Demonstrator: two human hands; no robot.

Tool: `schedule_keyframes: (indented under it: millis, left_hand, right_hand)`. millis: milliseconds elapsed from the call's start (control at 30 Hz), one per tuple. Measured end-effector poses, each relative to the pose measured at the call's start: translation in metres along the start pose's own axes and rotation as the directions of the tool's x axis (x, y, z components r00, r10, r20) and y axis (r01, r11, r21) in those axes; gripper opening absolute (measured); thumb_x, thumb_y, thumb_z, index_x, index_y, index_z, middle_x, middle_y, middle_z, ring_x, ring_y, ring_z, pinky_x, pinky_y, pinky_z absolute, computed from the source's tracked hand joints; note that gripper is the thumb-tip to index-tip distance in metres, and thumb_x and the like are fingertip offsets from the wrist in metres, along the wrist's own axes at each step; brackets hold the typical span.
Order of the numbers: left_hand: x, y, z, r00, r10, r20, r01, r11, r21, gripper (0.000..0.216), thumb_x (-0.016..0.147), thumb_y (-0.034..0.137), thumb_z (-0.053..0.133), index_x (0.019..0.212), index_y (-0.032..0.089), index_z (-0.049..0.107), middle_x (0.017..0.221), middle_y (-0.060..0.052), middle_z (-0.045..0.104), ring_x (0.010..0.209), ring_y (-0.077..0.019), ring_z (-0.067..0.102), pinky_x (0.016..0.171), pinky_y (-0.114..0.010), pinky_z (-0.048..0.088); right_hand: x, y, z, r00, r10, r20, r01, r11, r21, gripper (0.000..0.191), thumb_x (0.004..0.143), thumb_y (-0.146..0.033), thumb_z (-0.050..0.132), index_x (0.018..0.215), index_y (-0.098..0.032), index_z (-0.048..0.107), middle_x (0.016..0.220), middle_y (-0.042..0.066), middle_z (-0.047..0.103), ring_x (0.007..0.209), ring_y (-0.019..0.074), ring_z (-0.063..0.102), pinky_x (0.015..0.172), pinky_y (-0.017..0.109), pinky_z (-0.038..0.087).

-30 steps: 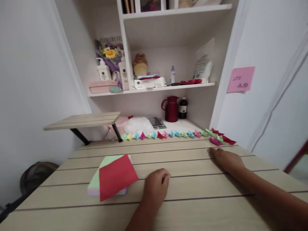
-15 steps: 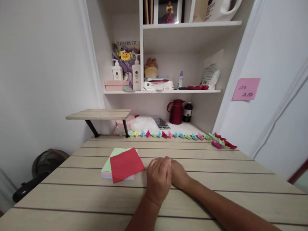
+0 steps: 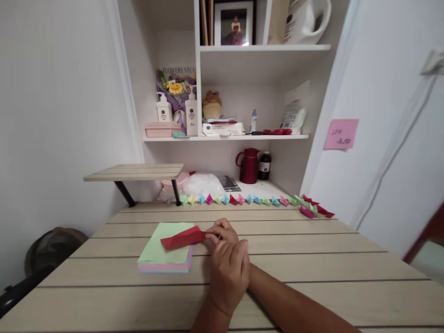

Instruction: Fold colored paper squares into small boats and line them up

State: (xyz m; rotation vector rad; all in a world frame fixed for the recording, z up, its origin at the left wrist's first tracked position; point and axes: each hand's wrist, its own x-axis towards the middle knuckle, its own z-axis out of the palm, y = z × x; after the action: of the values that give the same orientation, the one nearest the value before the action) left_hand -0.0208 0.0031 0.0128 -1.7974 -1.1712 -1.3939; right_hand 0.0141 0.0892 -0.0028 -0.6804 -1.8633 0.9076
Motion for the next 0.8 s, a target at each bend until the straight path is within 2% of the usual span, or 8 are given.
schedule_keyframes:
  millis: [233,367,467,600,667,733,767,800]
  left_hand:
    - [-0.003,-0.014,0.002,0.987,-0.122,-0.103,0.114,0.991,-0.076,0.016,0.089,0.013,0.055,0.103,0.018,0.062,0.082,-0.005,0.072,0.071,-0.0155,0.066,0.068,-0.027,0.051]
    - [-0.002,-0.011,0.011,0.953,-0.302,-0.037,0.296,0.948,-0.118,0.021,0.091,0.029,0.055,0.109,0.021,0.061,0.086,-0.005,0.068,0.075,-0.0177,0.064,0.072,-0.03,0.052]
    - [-0.003,-0.005,0.019,0.937,-0.344,0.07,0.349,0.932,-0.099,0.044,0.087,0.045,0.057,0.123,0.02,0.055,0.1,-0.009,0.065,0.091,-0.0241,0.064,0.08,-0.039,0.052]
    - [-0.004,-0.001,0.025,0.942,-0.311,0.128,0.319,0.946,-0.051,0.061,0.08,0.055,0.061,0.13,0.022,0.051,0.122,-0.016,0.058,0.114,-0.0322,0.055,0.093,-0.051,0.044]
    - [-0.002,0.001,0.023,0.934,-0.335,0.127,0.345,0.936,-0.069,0.049,0.078,0.053,0.064,0.118,0.025,0.061,0.12,-0.013,0.061,0.112,-0.0314,0.056,0.098,-0.053,0.039]
    - [0.002,0.003,0.019,0.92,-0.348,0.182,0.375,0.915,-0.147,0.02,0.079,0.045,0.065,0.086,0.028,0.071,0.098,-0.005,0.071,0.097,-0.0264,0.063,0.101,-0.05,0.038]
    - [0.005,0.005,0.017,0.889,-0.414,0.197,0.449,0.871,-0.197,0.018,0.079,0.043,0.064,0.077,0.027,0.071,0.084,-0.002,0.072,0.086,-0.0237,0.065,0.099,-0.047,0.041]
    - [0.008,0.007,0.014,0.813,-0.545,0.204,0.581,0.779,-0.235,0.021,0.078,0.046,0.064,0.075,0.026,0.071,0.078,-0.001,0.073,0.078,-0.0227,0.065,0.09,-0.042,0.047]
  right_hand:
    - [-0.027,-0.002,-0.109,0.942,0.103,-0.319,-0.101,0.995,0.023,0.027,0.067,-0.032,0.072,0.055,-0.018,0.052,0.072,0.0,0.049,0.068,0.0153,0.048,0.062,0.028,0.039]
    - [-0.049,0.012,-0.157,0.896,0.268,-0.354,-0.225,0.961,0.16,0.037,0.061,-0.036,0.078,0.057,-0.018,0.046,0.061,-0.004,0.045,0.058,0.0114,0.042,0.056,0.025,0.033]
    - [-0.055,0.019,-0.168,0.882,0.412,-0.229,-0.307,0.871,0.383,0.04,0.062,-0.04,0.08,0.061,-0.019,0.046,0.058,-0.004,0.051,0.055,0.011,0.045,0.054,0.023,0.033]
    - [-0.055,0.015,-0.165,0.92,0.386,-0.066,-0.316,0.831,0.459,0.036,0.061,-0.036,0.083,0.063,-0.016,0.053,0.061,-0.002,0.058,0.059,0.0109,0.049,0.057,0.023,0.036]
    - [-0.057,0.009,-0.161,0.924,0.381,-0.003,-0.337,0.819,0.465,0.034,0.06,-0.035,0.085,0.063,-0.016,0.056,0.063,-0.001,0.06,0.061,0.0118,0.051,0.059,0.023,0.038]
    - [-0.061,0.001,-0.16,0.925,0.376,0.05,-0.347,0.788,0.509,0.034,0.06,-0.036,0.085,0.064,-0.016,0.059,0.071,0.001,0.063,0.066,0.0133,0.055,0.063,0.024,0.041]
    - [-0.063,-0.004,-0.16,0.929,0.363,0.071,-0.342,0.768,0.542,0.032,0.063,-0.038,0.083,0.068,-0.016,0.06,0.075,0.002,0.065,0.069,0.0138,0.056,0.066,0.025,0.043]
    - [-0.065,-0.009,-0.16,0.933,0.348,0.092,-0.335,0.746,0.576,0.031,0.068,-0.041,0.08,0.076,-0.016,0.063,0.078,0.002,0.066,0.071,0.0139,0.058,0.069,0.026,0.044]
